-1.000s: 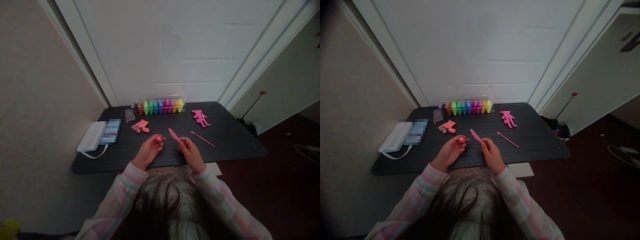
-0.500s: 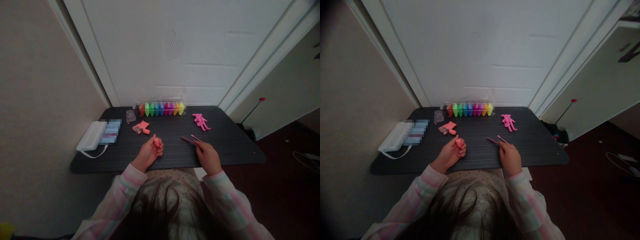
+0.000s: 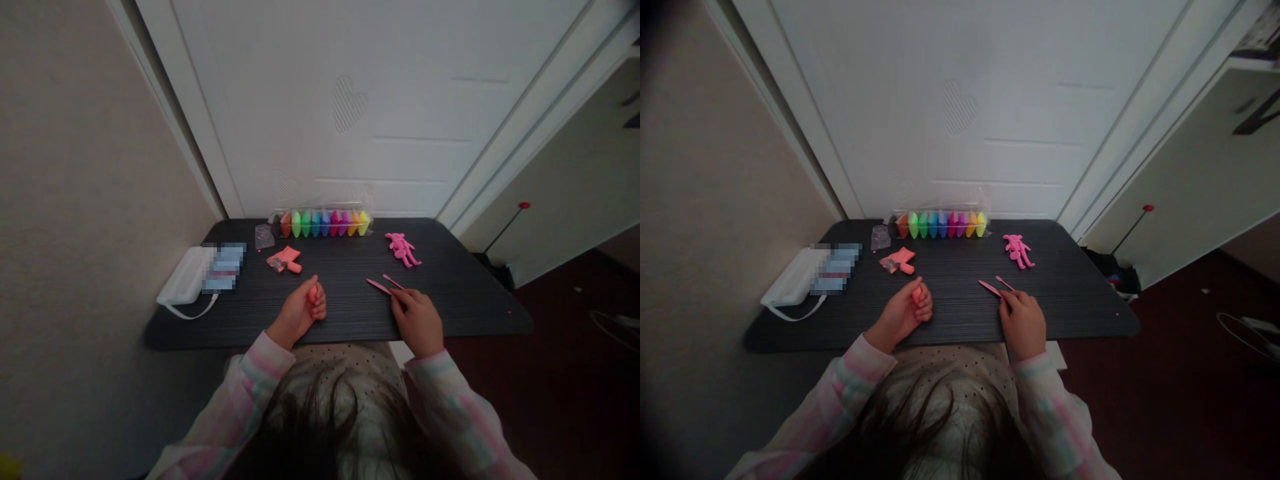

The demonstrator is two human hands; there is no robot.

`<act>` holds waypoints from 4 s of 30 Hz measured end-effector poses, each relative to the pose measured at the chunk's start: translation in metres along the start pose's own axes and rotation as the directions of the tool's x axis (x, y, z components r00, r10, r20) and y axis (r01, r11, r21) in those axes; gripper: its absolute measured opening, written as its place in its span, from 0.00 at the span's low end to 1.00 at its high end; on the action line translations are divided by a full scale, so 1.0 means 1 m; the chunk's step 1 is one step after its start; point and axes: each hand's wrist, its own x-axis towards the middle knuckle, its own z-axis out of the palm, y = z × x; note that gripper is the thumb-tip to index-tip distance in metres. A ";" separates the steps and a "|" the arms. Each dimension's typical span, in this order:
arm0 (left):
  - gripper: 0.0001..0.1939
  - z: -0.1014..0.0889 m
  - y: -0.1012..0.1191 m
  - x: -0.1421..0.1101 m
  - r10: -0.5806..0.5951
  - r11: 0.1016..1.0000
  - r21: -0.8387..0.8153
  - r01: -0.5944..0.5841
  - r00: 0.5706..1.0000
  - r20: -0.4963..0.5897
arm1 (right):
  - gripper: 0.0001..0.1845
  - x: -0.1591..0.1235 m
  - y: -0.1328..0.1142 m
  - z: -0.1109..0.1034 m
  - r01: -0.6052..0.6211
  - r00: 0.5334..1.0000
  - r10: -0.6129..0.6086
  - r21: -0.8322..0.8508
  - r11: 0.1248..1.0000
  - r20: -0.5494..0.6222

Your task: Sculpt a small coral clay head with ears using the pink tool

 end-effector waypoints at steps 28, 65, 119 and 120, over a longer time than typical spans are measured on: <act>0.24 0.005 -0.008 0.000 0.077 0.983 0.168 -0.073 0.997 -0.015 | 0.17 0.004 -0.074 -0.008 0.164 0.984 -0.168 0.624 0.764 -0.053; 0.07 0.002 -0.013 -0.002 0.167 0.892 0.417 -0.172 0.985 0.049 | 0.20 0.010 -0.096 0.010 0.103 0.964 -0.257 0.804 0.585 0.063; 0.10 0.001 -0.005 -0.009 0.131 0.985 0.121 -0.123 0.989 -0.061 | 0.20 0.007 -0.004 0.000 0.057 0.995 -0.059 0.020 0.998 0.075; 0.10 0.002 -0.006 -0.010 0.141 0.981 0.140 -0.132 0.989 -0.053 | 0.20 0.007 -0.007 -0.002 0.068 0.996 -0.072 0.084 0.994 0.043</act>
